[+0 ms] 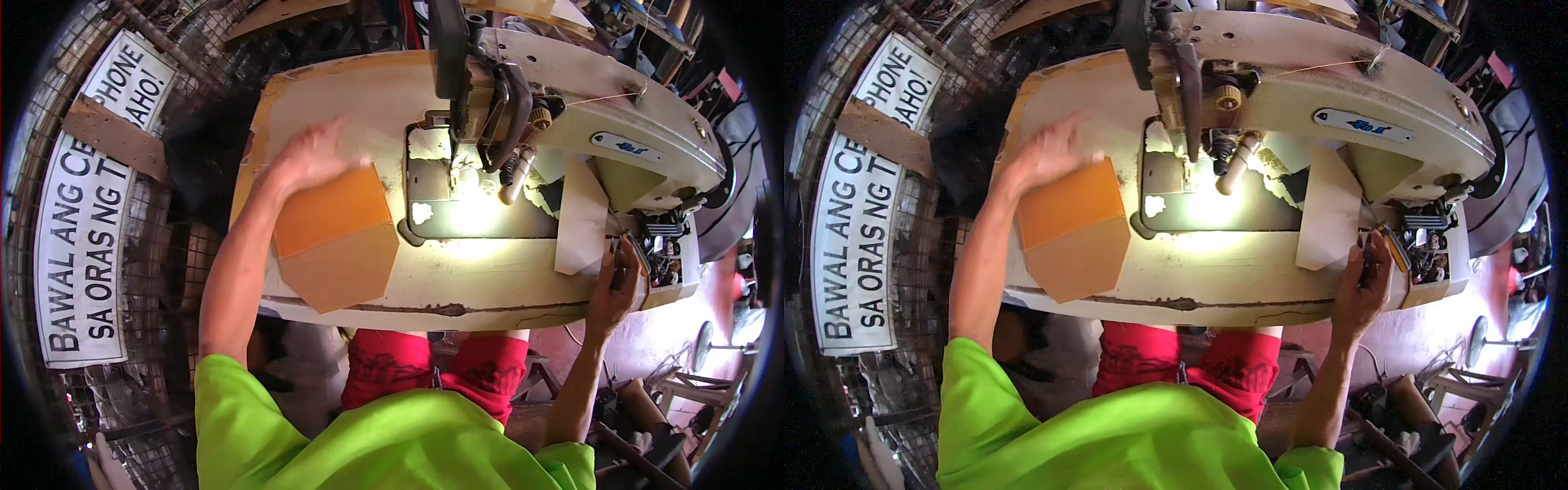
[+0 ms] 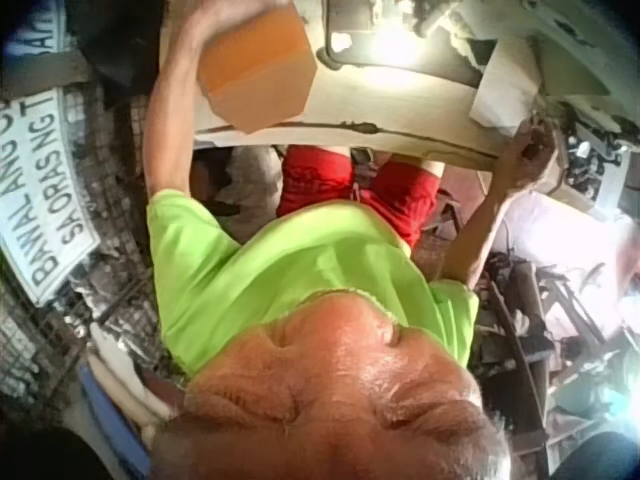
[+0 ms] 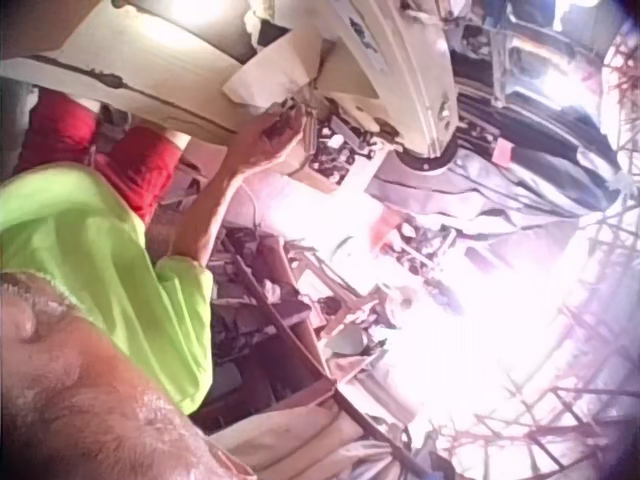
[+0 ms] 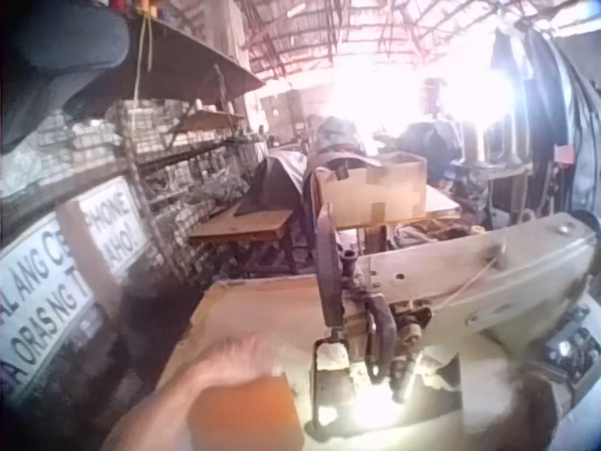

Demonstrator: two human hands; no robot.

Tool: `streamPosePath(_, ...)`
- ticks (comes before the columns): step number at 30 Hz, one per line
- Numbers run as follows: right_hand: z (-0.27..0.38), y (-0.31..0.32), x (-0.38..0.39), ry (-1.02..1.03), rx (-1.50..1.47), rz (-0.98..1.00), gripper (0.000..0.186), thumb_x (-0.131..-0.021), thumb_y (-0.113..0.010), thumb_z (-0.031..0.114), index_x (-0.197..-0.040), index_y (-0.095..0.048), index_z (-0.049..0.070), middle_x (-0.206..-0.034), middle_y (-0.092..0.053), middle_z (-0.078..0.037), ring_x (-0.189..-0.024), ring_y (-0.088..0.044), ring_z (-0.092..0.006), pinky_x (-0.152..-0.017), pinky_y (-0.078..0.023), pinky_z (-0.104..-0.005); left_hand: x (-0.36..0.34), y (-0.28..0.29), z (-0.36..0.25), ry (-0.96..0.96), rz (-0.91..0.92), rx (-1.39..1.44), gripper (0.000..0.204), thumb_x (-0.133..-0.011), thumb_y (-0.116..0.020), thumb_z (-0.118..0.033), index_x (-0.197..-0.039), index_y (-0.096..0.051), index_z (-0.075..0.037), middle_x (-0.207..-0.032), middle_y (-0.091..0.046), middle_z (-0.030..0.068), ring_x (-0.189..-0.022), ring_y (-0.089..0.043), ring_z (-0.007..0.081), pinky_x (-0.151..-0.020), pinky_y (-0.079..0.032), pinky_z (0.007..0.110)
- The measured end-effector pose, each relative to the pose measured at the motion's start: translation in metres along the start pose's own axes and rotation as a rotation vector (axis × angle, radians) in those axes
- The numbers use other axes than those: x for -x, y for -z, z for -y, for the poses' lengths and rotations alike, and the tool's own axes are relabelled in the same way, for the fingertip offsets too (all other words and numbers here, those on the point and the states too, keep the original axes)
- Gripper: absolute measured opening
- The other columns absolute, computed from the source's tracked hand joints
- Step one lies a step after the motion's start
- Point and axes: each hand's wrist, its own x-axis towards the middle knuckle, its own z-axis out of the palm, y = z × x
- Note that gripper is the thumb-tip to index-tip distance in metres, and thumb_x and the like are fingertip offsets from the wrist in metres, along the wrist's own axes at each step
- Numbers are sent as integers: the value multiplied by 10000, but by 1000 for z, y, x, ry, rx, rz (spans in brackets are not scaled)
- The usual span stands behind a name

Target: The person sews leather pieces together using an industrial sewing machine.

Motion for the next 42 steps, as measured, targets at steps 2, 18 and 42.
streamPosePath(2, 22, -7, 11, 71, -26, 54, 320, -935, -639, 130, -1214, -584, -16, -1035, -648, -78, -909, -592, -127, -795, -495, -256, 42, -3, 1, 78, 90, 17, 783, -772, -761, -386, -1395, -425, -51, -1155, -624, 235, -1107, -599, 360, -960, -478, 414)
streamPosePath(18, 100, -106, 89, 117, -191, 525, 291, -893, -660, 170, -1107, -565, -3, -865, -638, -183, -715, -637, -301, -646, -506, -365, 80, -74, -97, -246, -59, 700, 165, -962, -519, -143, -1060, -520, -10, -752, -597, 233, -701, -595, 415, -632, -447, 482)
streamPosePath(42, 103, -133, 87, 210, 124, 522, 234, -855, -622, 67, -1062, -525, 14, -910, -641, -230, -819, -633, -423, -701, -514, -461, 86, -101, -112, -221, -481, 505, 133, -888, -601, -49, -929, -473, -48, -770, -576, 215, -682, -588, 441, -540, -452, 490)
